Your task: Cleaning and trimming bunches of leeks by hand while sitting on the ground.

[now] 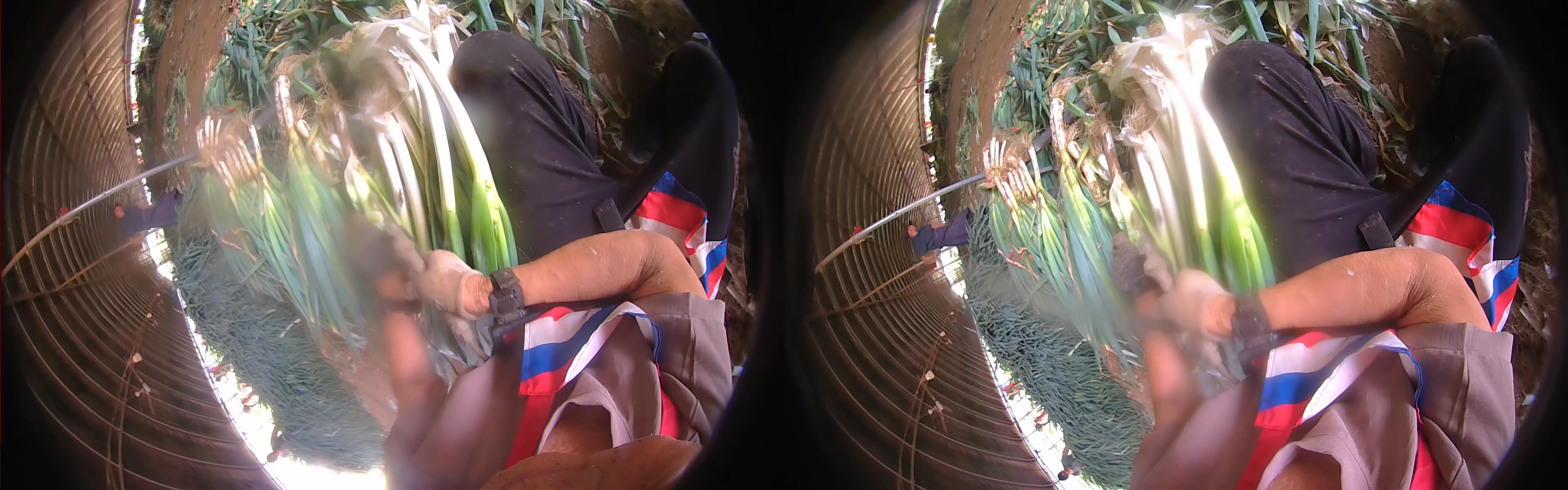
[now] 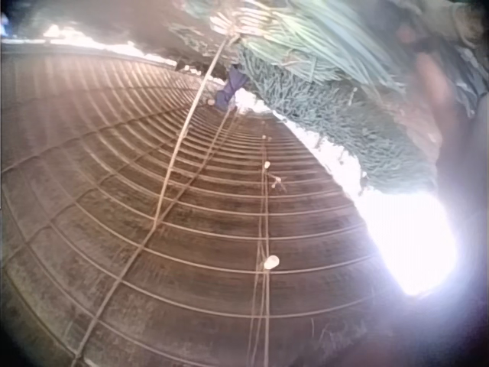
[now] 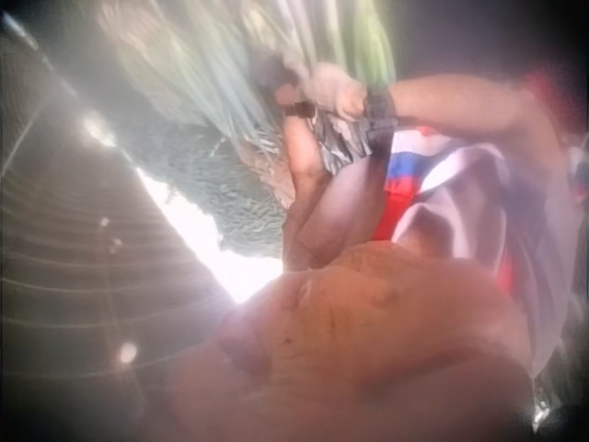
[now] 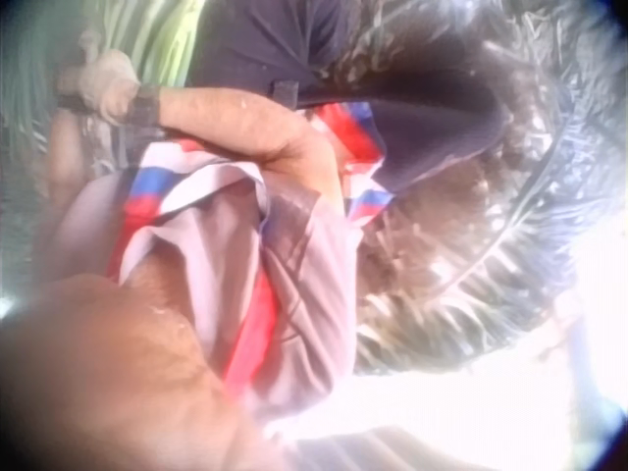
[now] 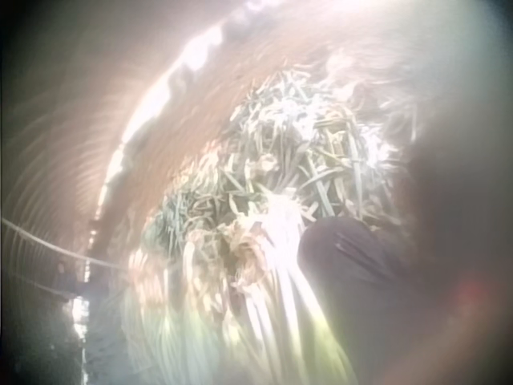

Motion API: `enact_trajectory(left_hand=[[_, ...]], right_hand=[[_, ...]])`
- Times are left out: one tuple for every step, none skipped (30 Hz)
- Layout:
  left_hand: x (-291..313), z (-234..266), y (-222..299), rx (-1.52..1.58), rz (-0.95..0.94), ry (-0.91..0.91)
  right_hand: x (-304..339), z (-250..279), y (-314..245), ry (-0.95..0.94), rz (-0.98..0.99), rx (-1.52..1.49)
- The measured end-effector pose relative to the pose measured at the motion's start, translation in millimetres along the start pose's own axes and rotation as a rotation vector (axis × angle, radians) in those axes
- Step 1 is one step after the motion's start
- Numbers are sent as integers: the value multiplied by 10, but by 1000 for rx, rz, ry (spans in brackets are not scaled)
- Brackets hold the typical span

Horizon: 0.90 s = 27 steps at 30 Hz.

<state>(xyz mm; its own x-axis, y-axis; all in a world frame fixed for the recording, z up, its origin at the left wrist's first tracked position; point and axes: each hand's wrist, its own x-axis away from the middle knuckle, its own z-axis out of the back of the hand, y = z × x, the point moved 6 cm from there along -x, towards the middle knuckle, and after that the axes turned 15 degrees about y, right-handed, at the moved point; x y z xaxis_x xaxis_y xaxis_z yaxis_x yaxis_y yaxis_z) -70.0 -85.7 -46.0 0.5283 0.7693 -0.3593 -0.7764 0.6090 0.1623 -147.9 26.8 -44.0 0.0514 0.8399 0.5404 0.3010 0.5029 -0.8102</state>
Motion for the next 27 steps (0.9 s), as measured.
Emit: enact_trajectory(left_hand=[[23, 6, -3, 7, 0, -1], [59, 35, -20, 13, 2, -2], [88, -53, 23, 38, -7, -21], [113, -51, 37, 55, -10, -28], [150, -3, 12, 60, 0, -24], [206, 39, -16, 67, 9, -25], [247, 57, -12, 83, 6, -31], [286, 80, -7, 97, 9, -33], [323, 101, -3, 108, 8, -38], [353, 121, -25, 108, 12, -42], [387, 145, -50, 114, 15, -43], [419, 151, -64, 118, 21, -45], [430, 175, -81, 122, 26, -38], [444, 195, -102, 127, 31, -40], [463, 208, -111, 128, 34, -39], [456, 216, -108, 136, 35, -39], [460, 216, -115, 139, 35, -38], [477, 210, -113, 144, 34, -39], [468, 191, -82, 153, 25, -43], [470, 185, -90, 153, 22, -43], [479, 187, -98, 156, 22, -40], [505, 191, -137, 151, 31, -29], [506, 220, -148, 133, 42, -26], [496, 226, -155, 114, 57, -23], [473, 247, -108, 89, 81, -27], [452, 282, -63, 60, 106, -28], [415, 321, 58, -81, -13, -37]], right_hand=[[-72, -6, -2, 13, -9, 25], [-140, -22, -11, 23, -18, 49], [-203, -15, 70, 0, -57, 65], [-196, 4, 39, -20, -73, 76], [-171, 10, -72, -51, -85, 92], [-118, 60, -137, -26, -184, 13], [-68, 130, -178, 12, -287, -73], [-191, 59, -50, 12, -287, -75], [-425, -75, 77, 7, -75, 31], [-482, -115, 37, -5, 30, 88], [-533, -151, -3, -9, 135, 144], [-579, -186, -41, 18, 257, 299], [-618, -217, -91, 27, 323, 378], [-648, -237, -155, 41, 387, 457], [-773, -224, -73, 101, 197, 242], [-981, -344, 104, 128, 198, 268], [-1193, -472, 285, 152, 198, 297], [-1400, -596, 459, 176, 197, 325], [-1571, -636, 592, 216, 304, 309], [-1600, -620, 572, 230, 359, 303], [-1624, -598, 553, 244, 414, 298], [-1578, -562, 477, 161, 318, 205], [-1506, -518, 343, 115, 271, 159], [-1426, -452, 207, 76, 222, 114], [-1331, -413, -18, 55, 395, 494], [-1233, -350, -148, 37, 478, 686], [-1134, -279, -276, 25, 565, 874]])
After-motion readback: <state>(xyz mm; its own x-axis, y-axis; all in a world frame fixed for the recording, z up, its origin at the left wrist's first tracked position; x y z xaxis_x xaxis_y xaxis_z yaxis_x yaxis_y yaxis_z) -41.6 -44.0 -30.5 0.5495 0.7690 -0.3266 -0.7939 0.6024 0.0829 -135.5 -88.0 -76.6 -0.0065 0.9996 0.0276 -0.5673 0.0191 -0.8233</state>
